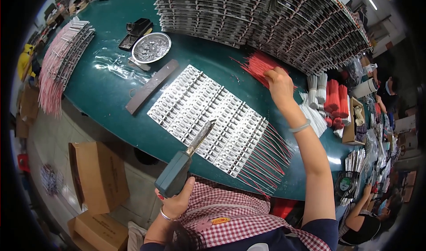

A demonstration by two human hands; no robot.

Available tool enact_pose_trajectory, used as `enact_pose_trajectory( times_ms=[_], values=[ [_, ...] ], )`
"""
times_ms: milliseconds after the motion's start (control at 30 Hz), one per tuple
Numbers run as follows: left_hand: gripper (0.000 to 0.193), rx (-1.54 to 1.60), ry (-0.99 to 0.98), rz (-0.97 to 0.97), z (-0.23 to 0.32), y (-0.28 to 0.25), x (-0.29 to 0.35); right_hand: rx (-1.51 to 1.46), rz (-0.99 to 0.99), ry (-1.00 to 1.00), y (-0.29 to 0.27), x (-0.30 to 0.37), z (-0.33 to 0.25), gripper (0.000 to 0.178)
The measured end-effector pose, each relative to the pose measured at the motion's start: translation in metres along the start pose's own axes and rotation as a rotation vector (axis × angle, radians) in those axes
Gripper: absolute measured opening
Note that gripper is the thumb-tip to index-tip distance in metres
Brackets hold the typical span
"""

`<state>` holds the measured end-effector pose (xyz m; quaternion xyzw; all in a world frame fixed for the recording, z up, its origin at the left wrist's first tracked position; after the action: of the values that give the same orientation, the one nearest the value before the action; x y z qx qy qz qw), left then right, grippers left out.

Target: The person inserts wires into the slots of an LED strip panel and solders them in place using a soldering iron.

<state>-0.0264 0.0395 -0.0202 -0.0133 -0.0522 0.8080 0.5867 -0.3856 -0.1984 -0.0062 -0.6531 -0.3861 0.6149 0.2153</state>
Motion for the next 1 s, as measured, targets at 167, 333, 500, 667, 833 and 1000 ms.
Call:
enact_pose_trajectory(
  times_ms=[167,333,500,667,833,1000],
  values=[
    [0.035,0.081,-0.102,-0.006,0.008,-0.002,0.001,-0.008,-0.021,-0.064,-0.016,-0.008,-0.003,0.013],
    [0.035,0.1,-0.044,0.015,0.01,-0.002,0.001,0.048,-0.087,-0.144,-0.051,-0.022,-0.023,0.014],
    [0.034,0.065,-0.042,0.032,0.002,-0.01,0.004,0.304,-0.38,-0.539,-0.088,-0.037,-0.075,0.004],
    [0.042,0.114,-0.038,0.097,-0.001,-0.013,0.011,0.396,-0.695,-0.642,-0.045,-0.006,-0.095,0.007],
    [0.049,0.133,0.033,0.062,-0.009,-0.022,0.012,0.403,-0.705,-0.56,-0.028,0.012,-0.081,0.007],
    [0.035,0.214,-0.152,0.09,0.021,-0.017,0.012,0.242,-0.511,-0.499,-0.06,0.023,-0.081,0.005]
  ],
)
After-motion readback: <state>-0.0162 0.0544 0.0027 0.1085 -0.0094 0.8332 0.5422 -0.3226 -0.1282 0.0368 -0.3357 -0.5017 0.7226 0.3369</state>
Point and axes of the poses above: each hand's wrist, its own x-axis away from the middle knuckle, its own y-axis out of the palm, z = x × y, the point moved 4 cm from there along -x, towards the middle knuckle, and after that the axes turned 12 degrees about z, right-handed, at the moved point
